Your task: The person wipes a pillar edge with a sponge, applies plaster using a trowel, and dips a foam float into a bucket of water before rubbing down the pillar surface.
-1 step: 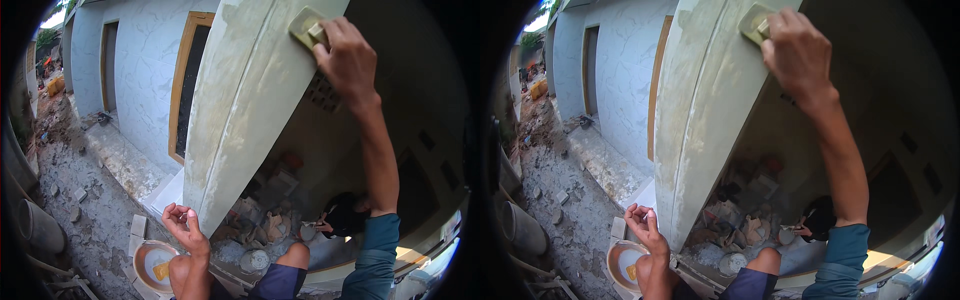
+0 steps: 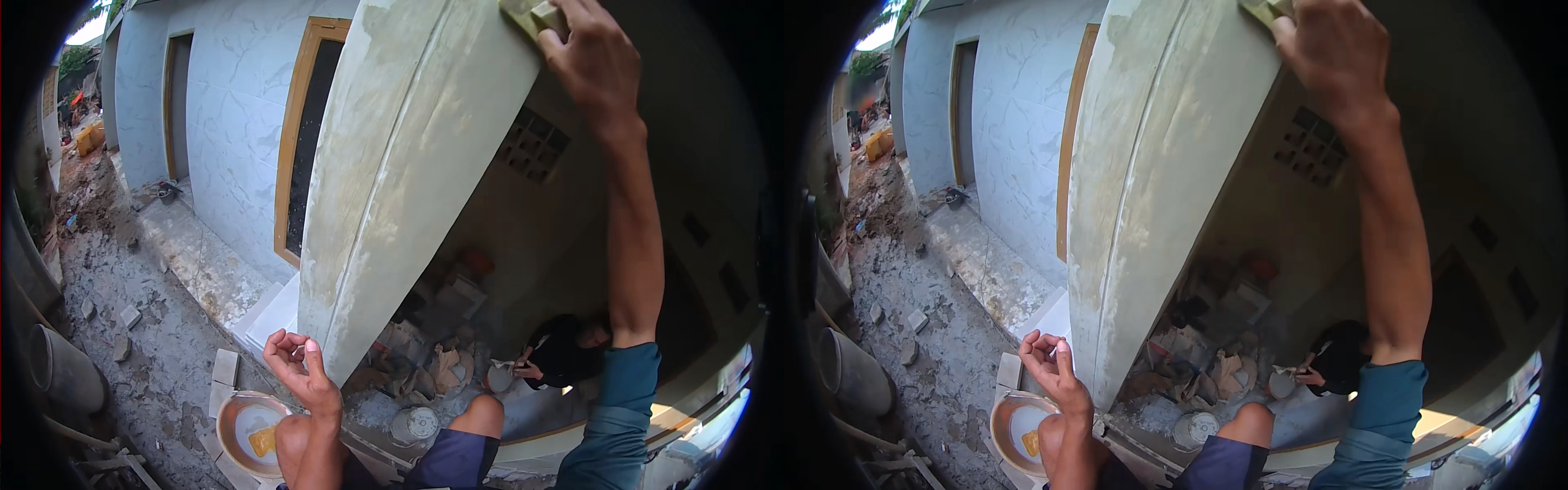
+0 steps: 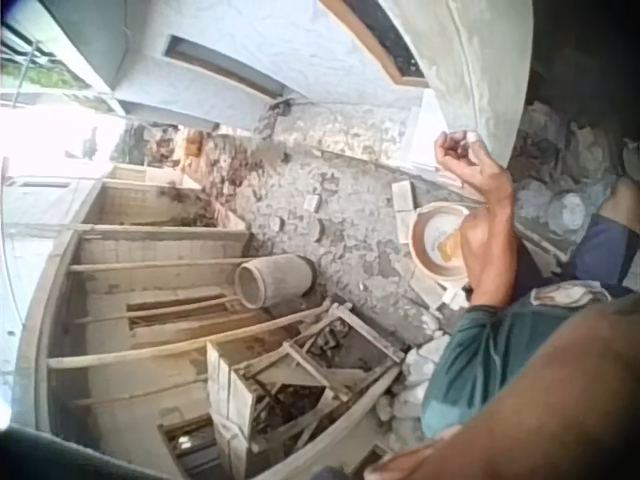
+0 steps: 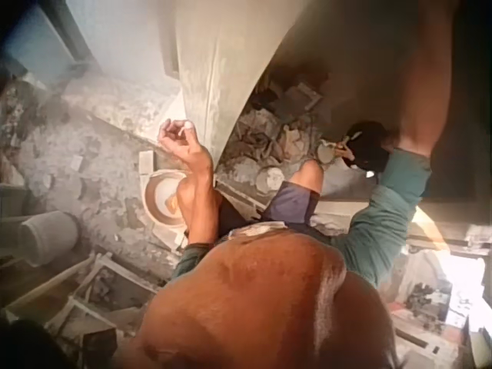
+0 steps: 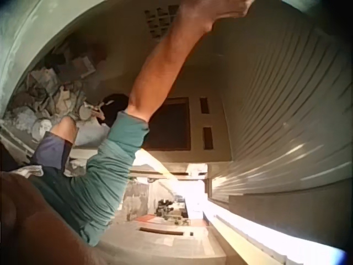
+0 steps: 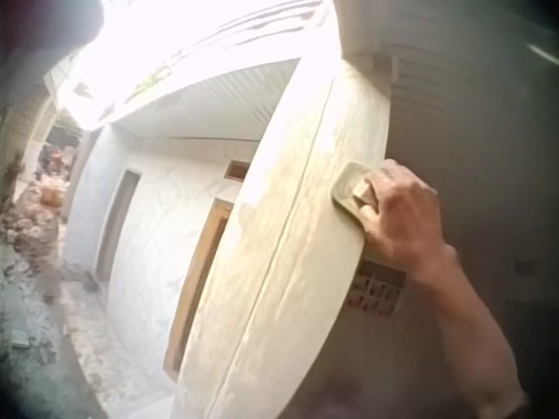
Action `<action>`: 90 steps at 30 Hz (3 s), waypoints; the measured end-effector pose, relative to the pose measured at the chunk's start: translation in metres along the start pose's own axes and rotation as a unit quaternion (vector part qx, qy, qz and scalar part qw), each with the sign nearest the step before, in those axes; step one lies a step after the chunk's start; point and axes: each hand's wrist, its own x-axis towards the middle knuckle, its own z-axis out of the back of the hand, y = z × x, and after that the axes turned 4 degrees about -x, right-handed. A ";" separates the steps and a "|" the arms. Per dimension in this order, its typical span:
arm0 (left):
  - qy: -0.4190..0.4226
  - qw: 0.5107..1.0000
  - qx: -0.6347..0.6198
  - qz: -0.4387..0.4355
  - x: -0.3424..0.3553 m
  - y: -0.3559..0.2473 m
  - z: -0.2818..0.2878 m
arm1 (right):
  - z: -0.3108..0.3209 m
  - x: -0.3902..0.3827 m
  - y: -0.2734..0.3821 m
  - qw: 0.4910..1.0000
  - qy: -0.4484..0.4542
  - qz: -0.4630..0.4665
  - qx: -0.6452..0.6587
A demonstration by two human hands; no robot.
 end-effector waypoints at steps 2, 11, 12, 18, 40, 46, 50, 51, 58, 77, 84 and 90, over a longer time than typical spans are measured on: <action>0.035 0.999 -0.039 0.008 -0.003 0.005 -0.031 | 0.069 0.059 -0.037 0.994 0.020 -0.099 0.038; 0.003 0.999 -0.024 -0.024 -0.002 -0.010 0.001 | 0.012 -0.193 0.164 0.939 0.166 0.171 0.249; 0.005 0.998 -0.027 -0.051 0.003 -0.017 0.007 | 0.014 -0.242 0.195 0.918 0.208 0.185 0.283; -0.057 0.971 0.077 -0.219 0.043 -0.102 0.073 | 0.057 -0.341 0.229 0.799 0.355 0.025 0.485; 0.445 0.595 0.648 0.167 -0.024 0.145 0.347 | 0.071 -0.437 0.163 0.600 0.480 -0.208 0.606; 0.252 0.668 0.682 0.158 -0.038 0.099 0.263 | 0.074 -0.441 0.146 0.532 0.474 -0.306 0.632; 0.238 0.690 0.674 0.112 -0.015 0.136 0.358 | 0.066 -0.445 0.155 0.570 0.402 -0.281 0.660; 0.230 0.705 0.660 0.118 -0.013 0.145 0.357 | 0.068 -0.445 0.148 0.579 0.395 -0.284 0.654; 0.275 0.640 0.666 0.265 0.026 0.144 0.338 | 0.054 -0.451 0.154 0.542 0.393 -0.337 0.661; 0.224 0.781 0.583 0.027 0.136 -0.045 0.088 | -0.010 -0.361 0.074 -0.063 0.070 -0.428 0.899; 0.344 0.728 0.588 -0.076 0.079 -0.056 0.000 | -0.042 -0.299 0.060 0.021 0.044 -0.420 0.906; 0.505 0.644 0.575 0.011 0.007 0.007 -0.008 | -0.055 -0.208 0.016 0.237 -0.010 -0.401 0.885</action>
